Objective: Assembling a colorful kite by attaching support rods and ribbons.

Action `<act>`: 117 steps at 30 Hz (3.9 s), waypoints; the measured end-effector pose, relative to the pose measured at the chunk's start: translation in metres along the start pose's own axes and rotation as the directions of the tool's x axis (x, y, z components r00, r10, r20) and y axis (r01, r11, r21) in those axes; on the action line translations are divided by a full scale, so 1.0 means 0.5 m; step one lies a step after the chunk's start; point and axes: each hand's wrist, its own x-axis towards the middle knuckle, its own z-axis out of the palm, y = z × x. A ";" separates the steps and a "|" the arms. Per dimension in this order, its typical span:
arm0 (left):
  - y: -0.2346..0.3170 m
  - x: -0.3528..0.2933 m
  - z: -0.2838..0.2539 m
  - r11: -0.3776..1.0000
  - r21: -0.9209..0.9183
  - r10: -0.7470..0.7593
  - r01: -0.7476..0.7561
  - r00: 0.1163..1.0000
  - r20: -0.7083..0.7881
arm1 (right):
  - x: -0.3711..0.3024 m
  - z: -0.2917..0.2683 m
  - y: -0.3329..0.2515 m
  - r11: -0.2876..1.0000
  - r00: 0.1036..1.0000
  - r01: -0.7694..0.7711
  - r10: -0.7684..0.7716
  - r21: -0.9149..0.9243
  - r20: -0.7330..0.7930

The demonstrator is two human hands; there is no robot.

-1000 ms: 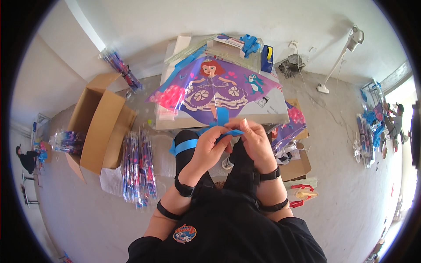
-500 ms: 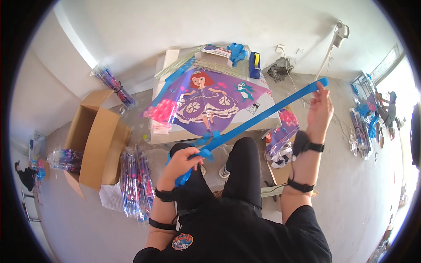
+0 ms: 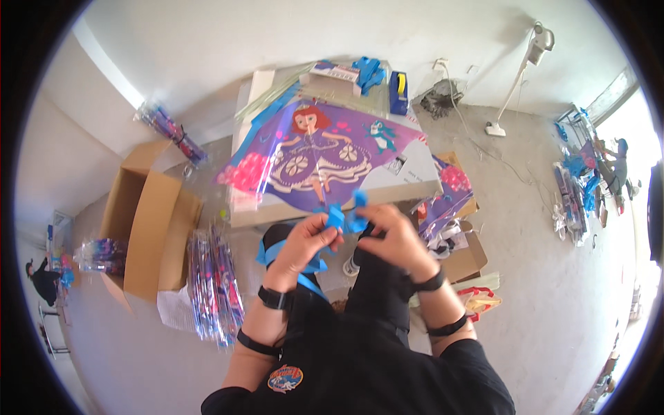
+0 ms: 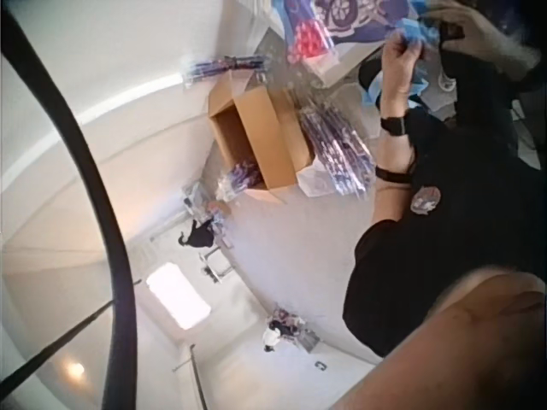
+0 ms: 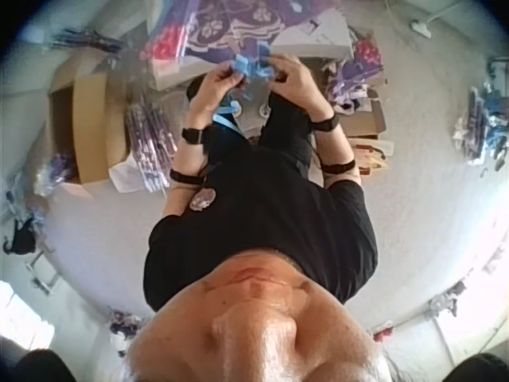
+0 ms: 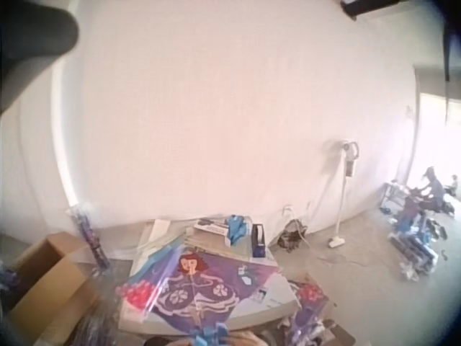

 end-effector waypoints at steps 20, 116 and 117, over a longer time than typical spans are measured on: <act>-0.175 0.182 -0.161 0.926 -0.373 -0.183 0.059 0.933 -0.309 | 0.634 -0.149 0.413 0.956 0.907 -0.118 -0.006 -0.268 -0.422; -0.461 0.780 0.123 0.065 0.928 -0.016 -0.366 0.930 0.368 | 0.240 -0.142 0.745 0.555 0.497 -0.831 0.701 -0.046 -0.511; -0.462 0.778 0.125 0.085 0.926 -0.010 -0.367 0.929 0.369 | 0.237 -0.144 0.746 0.579 0.502 -0.815 0.703 -0.004 -0.504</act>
